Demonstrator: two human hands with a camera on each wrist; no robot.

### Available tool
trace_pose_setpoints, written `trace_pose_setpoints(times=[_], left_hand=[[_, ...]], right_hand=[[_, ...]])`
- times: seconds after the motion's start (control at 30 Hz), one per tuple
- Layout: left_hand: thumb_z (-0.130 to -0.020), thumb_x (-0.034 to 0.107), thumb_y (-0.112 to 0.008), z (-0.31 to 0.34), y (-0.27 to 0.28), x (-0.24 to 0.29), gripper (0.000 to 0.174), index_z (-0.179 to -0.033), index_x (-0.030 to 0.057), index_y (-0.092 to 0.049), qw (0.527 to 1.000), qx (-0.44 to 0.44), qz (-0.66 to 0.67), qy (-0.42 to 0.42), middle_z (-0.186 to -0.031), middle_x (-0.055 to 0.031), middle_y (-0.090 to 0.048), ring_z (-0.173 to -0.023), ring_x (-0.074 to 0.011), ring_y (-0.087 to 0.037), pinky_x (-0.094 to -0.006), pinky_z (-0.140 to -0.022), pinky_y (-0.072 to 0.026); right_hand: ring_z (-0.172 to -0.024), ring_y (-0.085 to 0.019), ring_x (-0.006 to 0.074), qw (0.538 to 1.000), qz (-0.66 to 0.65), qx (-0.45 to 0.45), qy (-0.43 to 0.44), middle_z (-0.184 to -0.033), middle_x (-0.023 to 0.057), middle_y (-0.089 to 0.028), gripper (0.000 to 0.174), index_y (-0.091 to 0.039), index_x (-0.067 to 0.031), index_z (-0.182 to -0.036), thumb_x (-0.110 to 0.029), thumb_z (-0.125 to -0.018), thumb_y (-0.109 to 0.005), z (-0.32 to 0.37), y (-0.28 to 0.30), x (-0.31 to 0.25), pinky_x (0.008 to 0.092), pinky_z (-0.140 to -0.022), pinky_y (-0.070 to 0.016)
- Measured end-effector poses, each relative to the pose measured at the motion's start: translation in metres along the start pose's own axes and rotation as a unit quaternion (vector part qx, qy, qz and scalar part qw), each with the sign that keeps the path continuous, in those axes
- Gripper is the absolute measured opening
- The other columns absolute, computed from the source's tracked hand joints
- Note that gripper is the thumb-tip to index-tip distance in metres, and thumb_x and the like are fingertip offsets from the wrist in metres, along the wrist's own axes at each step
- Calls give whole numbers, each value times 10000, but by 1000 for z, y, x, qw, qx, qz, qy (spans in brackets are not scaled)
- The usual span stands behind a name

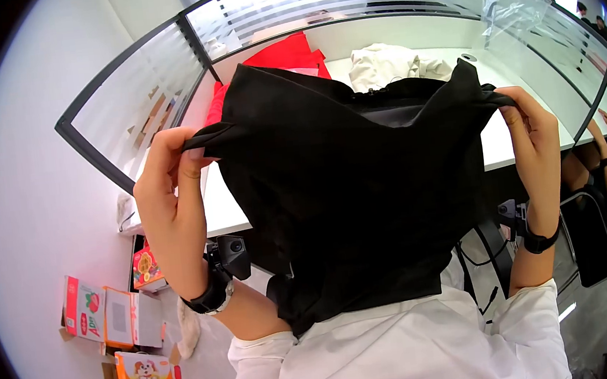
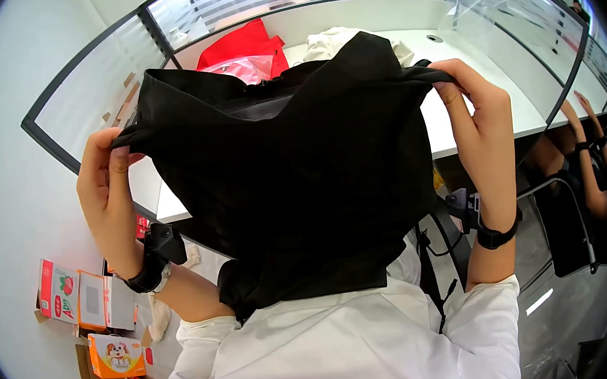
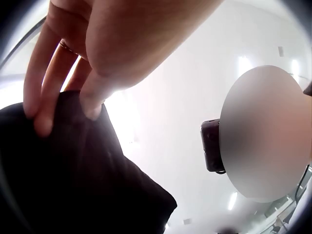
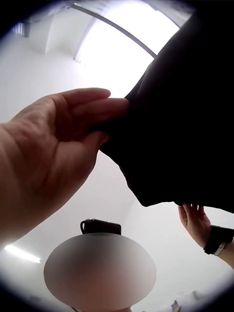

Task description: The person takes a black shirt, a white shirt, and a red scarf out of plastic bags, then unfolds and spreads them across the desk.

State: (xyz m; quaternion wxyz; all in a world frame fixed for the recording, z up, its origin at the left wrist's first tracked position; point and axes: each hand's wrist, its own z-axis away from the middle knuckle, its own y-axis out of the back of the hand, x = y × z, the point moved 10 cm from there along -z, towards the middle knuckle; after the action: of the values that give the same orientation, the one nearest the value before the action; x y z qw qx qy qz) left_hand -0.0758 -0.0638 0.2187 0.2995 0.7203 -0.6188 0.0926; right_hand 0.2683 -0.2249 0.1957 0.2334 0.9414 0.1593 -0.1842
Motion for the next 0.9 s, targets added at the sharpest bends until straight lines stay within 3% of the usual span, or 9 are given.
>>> trace_pose_setpoints(times=[0.2, 0.27, 0.33, 0.47, 0.53, 0.6, 0.67, 0.8, 0.9], left_hand=[[-1012, 157, -496, 7, 6, 22, 176, -957, 5, -567, 975, 53, -213, -19, -682, -64, -535, -586, -119, -413, -275, -547, -342], [-1027, 176, -457, 8, 12, 34, 203, -979, 14, -570, 961, 93, -261, -23, -675, -80, -528, -583, -135, -401, -298, -551, -344], [-1036, 209, -446, 3, 23, 42, 236, -999, 19, -580, 982, 92, -160, -38, -706, -83, -548, -625, -125, -411, -293, -584, -354], [-1038, 263, -470, -40, 68, 75, 329, -1043, -30, -619, 987, 120, -79, -66, -989, -36, -654, -883, -88, -571, -218, -852, -441], [-1022, 276, -508, -68, 95, 85, 346, -1134, -29, -628, 973, 222, 31, -48, -988, -41, -660, -933, -83, -594, -222, -841, -466], [-1000, 263, -543, -109, 92, 109, 361, -1188, -37, -614, 979, 76, 130, -139, -1000, -57, -675, -954, -89, -618, -235, -831, -498], [-996, 261, -561, -156, 145, 80, 376, -1278, 15, -591, 981, 85, 134, -109, -1114, -82, -668, -1013, -114, -626, -240, -942, -471], [-1011, 228, -506, -197, 92, 162, 329, -1104, -63, -626, 925, -177, 297, -158, -981, -148, -685, -852, -185, -671, -316, -761, -562], [-1030, 187, -444, -208, 88, 173, 322, -1095, -73, -622, 913, -186, 344, -117, -971, -152, -678, -822, -193, -673, -324, -762, -564]], right_hand=[[-705, -473, 59, 993, -73, -74, -57, -738, -16, -551, 172, -614, 52, -980, -98, -985, -530, 3, -11, 8, 210, -628, -382], [-783, -507, 49, 972, -207, -86, -66, -810, -2, -583, 191, -600, 61, -980, -109, -996, -515, 3, -16, 8, 193, -721, -426], [-910, -602, 84, 941, -295, -123, -110, -924, 33, -642, 196, -598, 36, -1069, -127, -1008, -508, 2, -9, 12, 257, -893, -490], [-998, -657, 155, 935, -341, 2, -100, -1138, 124, -659, 361, -525, 35, -1304, -156, -998, -530, -26, 50, 7, 301, -915, -513], [-1011, -659, 147, 915, -379, -121, -69, -1167, 104, -655, 400, -509, 2, -1344, -229, -1019, -484, -62, 56, -42, 305, -919, -511], [-1023, -661, 143, 936, -335, -109, 26, -1202, 70, -649, 432, -498, -34, -1372, -291, -1030, -438, -89, 88, -42, 310, -903, -522], [-1045, -653, 156, 947, -270, -162, 59, -1258, 52, -624, 431, -487, -48, -1387, -283, -1030, -436, -122, 106, -54, 321, -902, -527], [-1112, -615, 159, 954, -237, -149, 104, -1282, 73, -607, 409, -499, -27, -1372, -244, -1029, -443, -176, 136, -71, 308, -963, -489], [-1162, -586, 162, 957, -218, -148, 124, -1300, 89, -593, 393, -507, -12, -1360, -214, -1028, -448, -204, 145, -79, 298, -1009, -460]])
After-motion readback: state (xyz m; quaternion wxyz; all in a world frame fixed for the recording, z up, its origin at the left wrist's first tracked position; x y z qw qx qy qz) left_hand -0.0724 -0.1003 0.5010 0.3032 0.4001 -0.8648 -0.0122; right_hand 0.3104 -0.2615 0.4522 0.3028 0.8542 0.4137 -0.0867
